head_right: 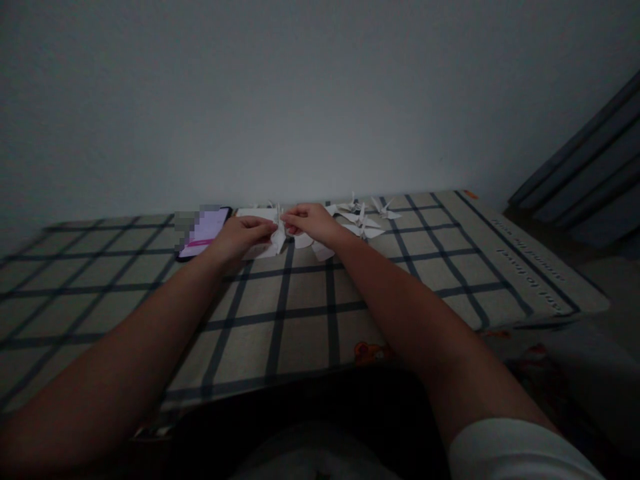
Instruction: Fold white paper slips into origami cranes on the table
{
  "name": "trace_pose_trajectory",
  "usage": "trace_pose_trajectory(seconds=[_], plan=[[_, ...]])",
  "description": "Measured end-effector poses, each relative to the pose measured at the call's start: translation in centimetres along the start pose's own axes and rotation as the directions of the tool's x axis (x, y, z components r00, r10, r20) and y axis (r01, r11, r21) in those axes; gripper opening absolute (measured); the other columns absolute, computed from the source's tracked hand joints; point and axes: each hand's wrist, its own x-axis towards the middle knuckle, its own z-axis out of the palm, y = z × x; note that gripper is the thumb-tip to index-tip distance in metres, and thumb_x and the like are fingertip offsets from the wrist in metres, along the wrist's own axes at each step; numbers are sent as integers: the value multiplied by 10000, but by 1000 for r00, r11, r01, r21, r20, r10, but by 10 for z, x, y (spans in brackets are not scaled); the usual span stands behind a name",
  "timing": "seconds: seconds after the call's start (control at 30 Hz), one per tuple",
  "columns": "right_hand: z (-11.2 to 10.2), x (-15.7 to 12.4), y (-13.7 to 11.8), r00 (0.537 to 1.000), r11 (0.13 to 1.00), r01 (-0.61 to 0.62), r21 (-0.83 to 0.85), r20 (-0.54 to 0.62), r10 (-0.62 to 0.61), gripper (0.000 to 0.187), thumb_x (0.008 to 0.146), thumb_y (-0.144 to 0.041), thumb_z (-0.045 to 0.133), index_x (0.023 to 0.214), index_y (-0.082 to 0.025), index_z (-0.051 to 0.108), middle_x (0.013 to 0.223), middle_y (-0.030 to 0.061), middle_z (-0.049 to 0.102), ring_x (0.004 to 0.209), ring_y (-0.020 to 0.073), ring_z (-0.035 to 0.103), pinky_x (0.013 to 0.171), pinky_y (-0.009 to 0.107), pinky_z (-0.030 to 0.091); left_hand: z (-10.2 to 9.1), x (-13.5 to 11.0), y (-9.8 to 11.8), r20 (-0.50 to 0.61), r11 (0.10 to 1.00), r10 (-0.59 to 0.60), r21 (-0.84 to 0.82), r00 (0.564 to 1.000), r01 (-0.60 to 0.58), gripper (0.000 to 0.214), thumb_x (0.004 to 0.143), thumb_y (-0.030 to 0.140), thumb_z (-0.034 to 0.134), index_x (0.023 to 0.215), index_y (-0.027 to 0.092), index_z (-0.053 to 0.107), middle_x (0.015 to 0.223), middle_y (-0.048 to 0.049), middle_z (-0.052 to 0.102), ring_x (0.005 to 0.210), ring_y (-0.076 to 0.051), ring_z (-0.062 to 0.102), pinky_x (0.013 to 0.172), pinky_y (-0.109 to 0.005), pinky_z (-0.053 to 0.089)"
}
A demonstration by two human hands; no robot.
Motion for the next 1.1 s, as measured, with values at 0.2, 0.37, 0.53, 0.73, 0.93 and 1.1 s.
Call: trace_pose_trajectory(seconds=[0.2,0.37,0.53,0.73,0.93,1.1], plan=[[-1,0,1,997,999,-34,-41,67,37,142,842,-253,683,772,-131,701,725,26,687,671,100,596,663,222,481,2,3,-7,-40,997,30,-73,999,-33,416,627,480,833,869,144,787,770,-70,747,632,-145,626,606,-251,467],[-6,3,6,996,977,62,-204,79,-47,223,856,-330,653,776,-127,700,684,20,655,638,105,557,620,234,429,3,4,-10,38,999,21,-46,999,-19,391,646,483,818,842,145,793,763,-84,749,641,-159,641,627,-265,485],[-7,3,7,993,974,64,-216,109,-41,240,850,-360,657,818,-126,700,712,28,663,653,114,569,634,246,430,2,2,-8,69,999,15,32,998,-17,376,666,497,795,792,143,787,707,-78,731,561,-142,589,524,-242,419],[-7,2,6,991,965,89,-247,115,-63,270,863,-375,638,790,-123,700,743,40,672,671,114,565,638,246,419,0,4,-8,-1,997,44,62,999,-44,337,670,472,789,773,151,785,681,-58,720,543,-130,564,506,-234,392],[-10,2,6,986,916,144,-376,136,-99,269,883,-358,603,807,-117,698,734,36,667,636,112,539,593,244,380,3,2,-7,17,999,-1,-37,1000,1,387,617,492,834,794,152,781,719,-60,725,584,-138,588,539,-239,423],[-6,2,6,991,983,102,-154,106,-86,260,867,-374,648,784,-129,676,737,35,675,683,115,588,658,240,467,4,2,-3,33,976,-21,-218,999,27,393,555,454,887,758,149,744,725,-48,708,633,-133,612,627,-251,487]])
